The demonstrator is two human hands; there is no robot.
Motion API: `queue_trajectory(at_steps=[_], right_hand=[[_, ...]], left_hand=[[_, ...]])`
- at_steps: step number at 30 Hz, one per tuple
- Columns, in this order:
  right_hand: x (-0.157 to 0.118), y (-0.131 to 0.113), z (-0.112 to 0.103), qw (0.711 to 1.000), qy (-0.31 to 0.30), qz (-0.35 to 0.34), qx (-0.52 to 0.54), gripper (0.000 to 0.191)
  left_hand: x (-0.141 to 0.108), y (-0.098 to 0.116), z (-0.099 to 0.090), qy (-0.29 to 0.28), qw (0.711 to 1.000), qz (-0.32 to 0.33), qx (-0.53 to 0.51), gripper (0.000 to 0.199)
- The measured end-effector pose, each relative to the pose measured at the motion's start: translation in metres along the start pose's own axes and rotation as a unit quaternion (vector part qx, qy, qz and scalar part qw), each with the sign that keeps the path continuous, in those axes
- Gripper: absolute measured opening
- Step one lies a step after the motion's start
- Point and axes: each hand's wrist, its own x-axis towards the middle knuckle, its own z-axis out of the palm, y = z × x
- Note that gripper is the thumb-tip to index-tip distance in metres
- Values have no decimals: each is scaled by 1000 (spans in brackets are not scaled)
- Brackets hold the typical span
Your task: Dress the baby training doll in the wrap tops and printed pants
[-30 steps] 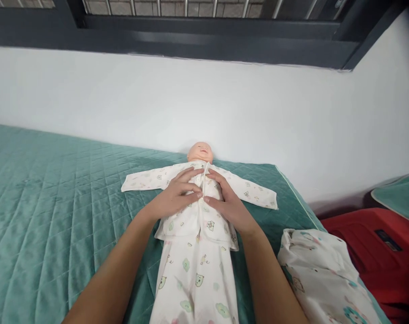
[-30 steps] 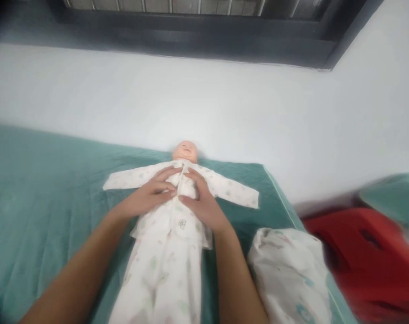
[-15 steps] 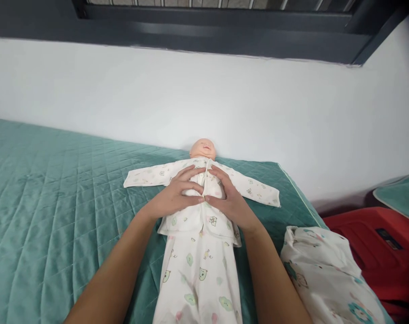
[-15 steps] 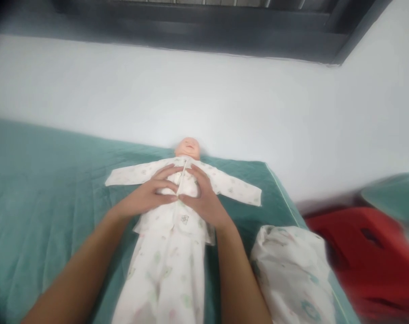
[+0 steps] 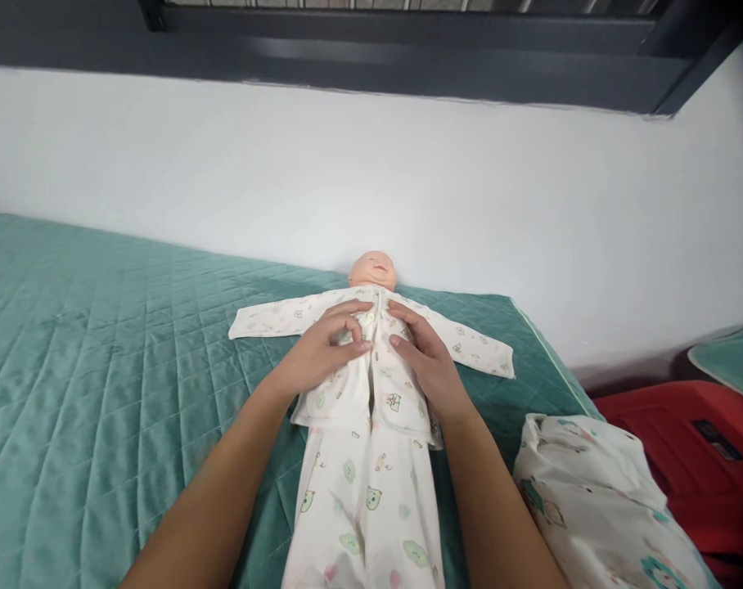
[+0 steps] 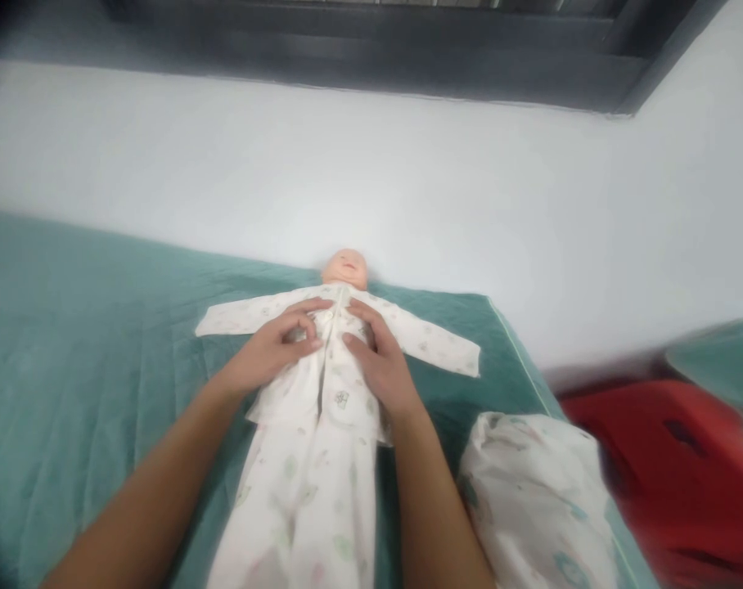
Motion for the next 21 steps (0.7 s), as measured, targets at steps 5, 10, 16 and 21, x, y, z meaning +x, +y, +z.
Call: queue_trajectory(at_steps=[5,10,16,21], right_hand=[[0,-14,15,994,72,34,-75,22],[1,-33,34,962,94,31,-255,24],[3,-31,35,970,115,42,-211,15],[10,-11,-5,960,242,143,-7,21]], left_hand=[[4,-9,-3,222,946,-108,-209,24],[9,-19,-6,313,922,-188,-130,24],[9,-25,-8,261,951,-164,20,26],[2,-35,-39,364,913,-180,46,23]])
